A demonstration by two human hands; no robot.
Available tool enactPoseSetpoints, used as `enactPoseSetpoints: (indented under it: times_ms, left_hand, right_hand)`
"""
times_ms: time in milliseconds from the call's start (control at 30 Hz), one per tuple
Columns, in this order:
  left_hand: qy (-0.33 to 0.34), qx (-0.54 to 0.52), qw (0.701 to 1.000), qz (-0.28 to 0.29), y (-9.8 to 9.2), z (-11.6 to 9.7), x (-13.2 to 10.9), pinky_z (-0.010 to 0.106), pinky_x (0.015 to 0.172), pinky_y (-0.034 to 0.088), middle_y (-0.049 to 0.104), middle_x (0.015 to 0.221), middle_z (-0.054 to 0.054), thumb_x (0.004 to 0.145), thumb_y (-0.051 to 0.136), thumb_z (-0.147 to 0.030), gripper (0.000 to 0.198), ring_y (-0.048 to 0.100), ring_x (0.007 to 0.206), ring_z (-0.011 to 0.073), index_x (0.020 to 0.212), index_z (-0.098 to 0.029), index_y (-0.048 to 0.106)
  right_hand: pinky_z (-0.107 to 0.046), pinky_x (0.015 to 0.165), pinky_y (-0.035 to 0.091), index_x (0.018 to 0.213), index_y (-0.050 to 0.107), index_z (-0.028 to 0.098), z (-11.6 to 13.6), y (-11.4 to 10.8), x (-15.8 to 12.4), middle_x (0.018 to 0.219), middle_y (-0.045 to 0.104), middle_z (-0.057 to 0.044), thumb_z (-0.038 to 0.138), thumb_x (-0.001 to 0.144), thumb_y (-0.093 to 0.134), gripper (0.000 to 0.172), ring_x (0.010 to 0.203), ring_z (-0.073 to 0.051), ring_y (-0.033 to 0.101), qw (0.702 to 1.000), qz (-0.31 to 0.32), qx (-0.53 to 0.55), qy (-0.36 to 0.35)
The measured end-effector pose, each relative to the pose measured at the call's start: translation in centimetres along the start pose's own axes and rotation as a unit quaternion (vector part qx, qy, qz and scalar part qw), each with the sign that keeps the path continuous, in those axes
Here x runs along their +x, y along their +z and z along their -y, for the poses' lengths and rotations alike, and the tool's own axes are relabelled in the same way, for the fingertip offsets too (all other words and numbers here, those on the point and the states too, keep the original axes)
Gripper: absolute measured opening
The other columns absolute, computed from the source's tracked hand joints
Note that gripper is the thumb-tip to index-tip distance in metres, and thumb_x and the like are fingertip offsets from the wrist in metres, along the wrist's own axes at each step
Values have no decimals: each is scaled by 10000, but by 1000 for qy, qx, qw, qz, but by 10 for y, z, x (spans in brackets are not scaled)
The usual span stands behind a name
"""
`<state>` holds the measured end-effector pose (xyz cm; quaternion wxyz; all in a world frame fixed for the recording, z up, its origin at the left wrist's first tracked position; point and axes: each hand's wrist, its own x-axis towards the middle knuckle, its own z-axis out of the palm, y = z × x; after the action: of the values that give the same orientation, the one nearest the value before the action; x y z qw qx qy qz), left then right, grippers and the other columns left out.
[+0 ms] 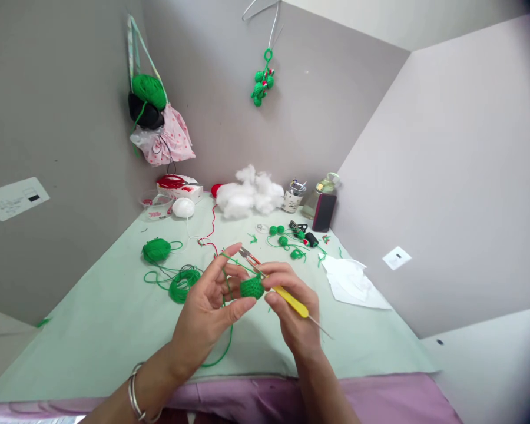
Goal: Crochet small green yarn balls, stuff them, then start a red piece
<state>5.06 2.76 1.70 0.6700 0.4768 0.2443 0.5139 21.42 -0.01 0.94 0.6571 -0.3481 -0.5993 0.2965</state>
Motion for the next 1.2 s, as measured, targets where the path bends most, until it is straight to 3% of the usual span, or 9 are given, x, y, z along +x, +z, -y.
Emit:
enactPoseSetpoints:
  times_ms: [267, 467, 633, 733, 900, 1067, 1200]
  left_hand:
    - [18, 71, 996, 53, -8, 7, -4, 300, 976, 536, 636, 998, -16, 823, 831, -218, 641, 651, 1045, 174, 1388, -411, 599]
    - [24, 112, 992, 54, -11, 5, -5, 331, 1011, 538, 645, 977, -8, 830, 825, -243, 678, 658, 1036, 189, 1439, -389, 564]
    - [24, 110, 993, 42, -11, 7, -7, 306, 969, 552, 632, 1004, 2, 827, 829, -235, 692, 644, 1040, 185, 1444, -381, 551]
    - [30, 100, 993, 48, -12, 9, -8, 294, 959, 554, 626, 1096, 7, 838, 821, -213, 735, 639, 1053, 174, 1473, -411, 509]
    - [29, 79, 993, 87, -13, 7, -6, 310, 972, 553, 583, 1380, 35, 864, 799, -211, 808, 649, 1026, 150, 1539, -429, 412]
    - [17, 63, 994, 84, -12, 5, -5, 293, 962, 543, 679, 1008, -15, 857, 811, -227, 749, 667, 1007, 162, 1506, -393, 477]
    - [38, 80, 995, 34, -13, 6, -8, 252, 900, 538, 693, 962, -36, 835, 833, -235, 693, 658, 932, 135, 1444, -393, 543]
  right_hand:
    - [-324, 670, 504, 994, 806, 305, -2, -2, -2, 833, 651, -31, 387, 960, 674, 159, 747, -178, 613, 999, -46, 22, 5]
    - [-294, 638, 489, 952, 800, 276, 0, 3, -5, 782, 652, -23, 411, 938, 702, 168, 704, -158, 609, 989, -46, 134, 48]
    - [-290, 659, 459, 827, 770, 231, 5, 5, -3, 762, 618, -19, 354, 918, 724, 159, 703, -150, 574, 986, -48, 141, 72]
    - [-278, 651, 450, 874, 766, 230, 5, 6, -4, 798, 621, -17, 291, 904, 729, 77, 705, -140, 570, 985, -47, 144, 87]
    - [-276, 658, 431, 870, 769, 214, 4, 3, -6, 782, 601, -14, 283, 907, 720, 92, 712, -137, 555, 985, -29, 148, 85]
    - [-264, 666, 431, 875, 776, 214, 6, 5, -6, 775, 605, -9, 286, 908, 727, 93, 712, -124, 554, 984, -34, 158, 75]
    - [-249, 673, 458, 952, 789, 237, 5, 8, -8, 802, 640, -8, 303, 902, 746, 93, 716, -113, 582, 979, -60, 172, 93]
